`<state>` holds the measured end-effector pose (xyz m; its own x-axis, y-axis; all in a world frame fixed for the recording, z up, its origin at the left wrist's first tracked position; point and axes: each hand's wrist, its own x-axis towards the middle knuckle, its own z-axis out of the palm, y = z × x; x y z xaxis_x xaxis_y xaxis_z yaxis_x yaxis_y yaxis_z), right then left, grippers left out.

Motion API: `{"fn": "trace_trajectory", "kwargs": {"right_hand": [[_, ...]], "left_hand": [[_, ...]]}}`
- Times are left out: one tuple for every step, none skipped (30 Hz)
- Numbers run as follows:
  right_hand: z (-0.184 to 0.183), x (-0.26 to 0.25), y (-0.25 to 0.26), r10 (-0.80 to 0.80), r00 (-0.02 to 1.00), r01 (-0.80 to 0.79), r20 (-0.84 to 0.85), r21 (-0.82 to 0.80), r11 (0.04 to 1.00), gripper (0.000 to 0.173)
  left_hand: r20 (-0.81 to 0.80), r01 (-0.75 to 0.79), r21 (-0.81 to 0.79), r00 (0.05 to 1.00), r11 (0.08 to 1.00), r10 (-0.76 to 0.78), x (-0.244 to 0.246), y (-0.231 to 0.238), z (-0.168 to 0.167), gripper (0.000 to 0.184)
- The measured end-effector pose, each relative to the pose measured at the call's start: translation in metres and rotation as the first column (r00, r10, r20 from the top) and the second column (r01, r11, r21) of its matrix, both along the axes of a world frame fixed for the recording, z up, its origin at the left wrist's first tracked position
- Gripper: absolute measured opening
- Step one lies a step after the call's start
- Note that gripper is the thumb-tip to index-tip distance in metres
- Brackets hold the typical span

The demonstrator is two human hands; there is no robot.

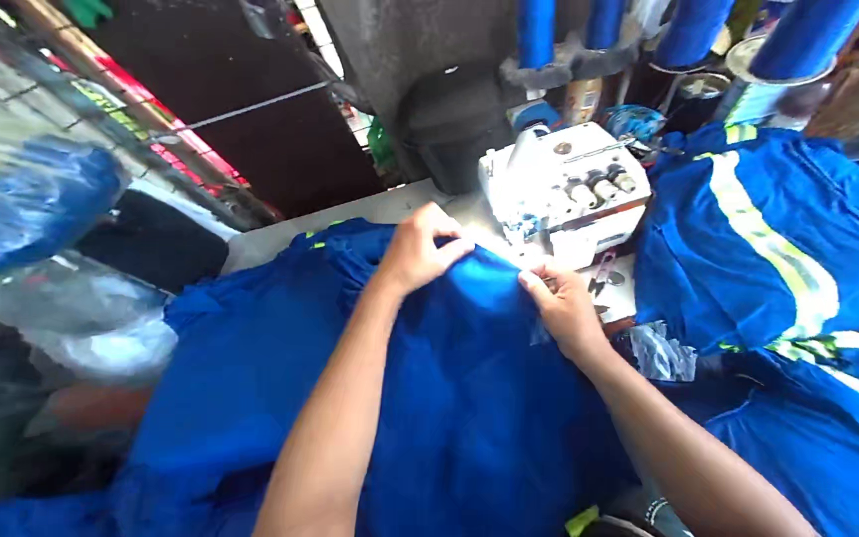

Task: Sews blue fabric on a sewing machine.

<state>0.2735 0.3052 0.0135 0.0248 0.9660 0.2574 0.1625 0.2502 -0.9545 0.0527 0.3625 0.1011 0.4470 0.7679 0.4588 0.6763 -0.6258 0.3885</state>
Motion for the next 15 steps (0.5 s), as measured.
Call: {"fn": "trace_trajectory", "kwargs": {"right_hand": [[-0.013, 0.006, 0.007, -0.038, 0.999, 0.040, 0.037, -0.042, 0.998, 0.021], [-0.024, 0.011, 0.012, -0.058, 0.997, 0.061, 0.051, -0.051, 0.997, 0.021], [-0.031, 0.014, 0.016, -0.072, 0.996, 0.074, 0.061, -0.031, 0.997, 0.020], [-0.037, 0.015, 0.019, -0.085, 0.993, 0.084, 0.080, 0.010, 0.996, 0.022], [-0.042, 0.016, 0.022, -0.096, 0.990, 0.089, 0.107, 0.067, 0.994, 0.024], [-0.046, 0.017, 0.025, -0.112, 0.984, 0.091, 0.140, 0.144, 0.985, 0.025], [-0.050, 0.017, 0.028, -0.121, 0.977, 0.082, 0.173, 0.217, 0.973, 0.024], [-0.053, 0.017, 0.031, -0.122, 0.971, 0.064, 0.203, 0.271, 0.960, 0.025], [-0.054, 0.017, 0.033, -0.126, 0.964, 0.049, 0.236, 0.306, 0.951, 0.026], [-0.053, 0.018, 0.033, -0.133, 0.953, 0.041, 0.272, 0.319, 0.947, 0.027], [-0.049, 0.018, 0.031, -0.147, 0.937, 0.042, 0.316, 0.318, 0.947, 0.028], [-0.045, 0.019, 0.030, -0.169, 0.914, 0.050, 0.368, 0.311, 0.949, 0.029], [-0.041, 0.019, 0.029, -0.180, 0.885, 0.054, 0.429, 0.291, 0.955, 0.030], [-0.037, 0.019, 0.028, -0.187, 0.852, 0.056, 0.488, 0.271, 0.961, 0.031], [-0.033, 0.019, 0.028, -0.189, 0.823, 0.057, 0.536, 0.253, 0.966, 0.031]], "left_hand": [[-0.006, -0.013, -0.025, 1.000, 1.000, 0.013, 0.010, 0.009, -0.019, 0.013], [-0.028, -0.041, -0.042, 0.999, 0.998, 0.040, 0.020, 0.014, -0.032, 0.013], [-0.057, -0.080, -0.052, 0.995, 0.995, 0.077, 0.029, 0.016, -0.041, 0.014], [-0.086, -0.123, -0.060, 0.989, 0.991, 0.118, 0.036, 0.018, -0.047, 0.016], [-0.117, -0.154, -0.051, 0.982, 0.987, 0.148, 0.041, 0.022, -0.053, 0.018], [-0.145, -0.169, -0.025, 0.976, 0.985, 0.164, 0.044, 0.026, -0.060, 0.018], [-0.168, -0.182, -0.001, 0.969, 0.983, 0.179, 0.045, 0.030, -0.066, 0.019], [-0.188, -0.200, 0.013, 0.962, 0.980, 0.199, 0.047, 0.033, -0.071, 0.020], [-0.210, -0.230, -0.003, 0.952, 0.973, 0.224, 0.048, 0.034, -0.072, 0.020], [-0.236, -0.266, -0.038, 0.939, 0.963, 0.250, 0.050, 0.035, -0.072, 0.021], [-0.258, -0.288, -0.047, 0.929, 0.956, 0.267, 0.051, 0.038, -0.073, 0.022], [-0.280, -0.292, -0.041, 0.921, 0.955, 0.270, 0.051, 0.041, -0.074, 0.023], [-0.293, -0.282, -0.031, 0.920, 0.959, 0.261, 0.051, 0.044, -0.077, 0.024], [-0.308, -0.277, -0.026, 0.916, 0.960, 0.256, 0.052, 0.047, -0.079, 0.025], [-0.310, -0.268, -0.005, 0.917, 0.964, 0.253, 0.053, 0.051, -0.082, 0.025]]}}
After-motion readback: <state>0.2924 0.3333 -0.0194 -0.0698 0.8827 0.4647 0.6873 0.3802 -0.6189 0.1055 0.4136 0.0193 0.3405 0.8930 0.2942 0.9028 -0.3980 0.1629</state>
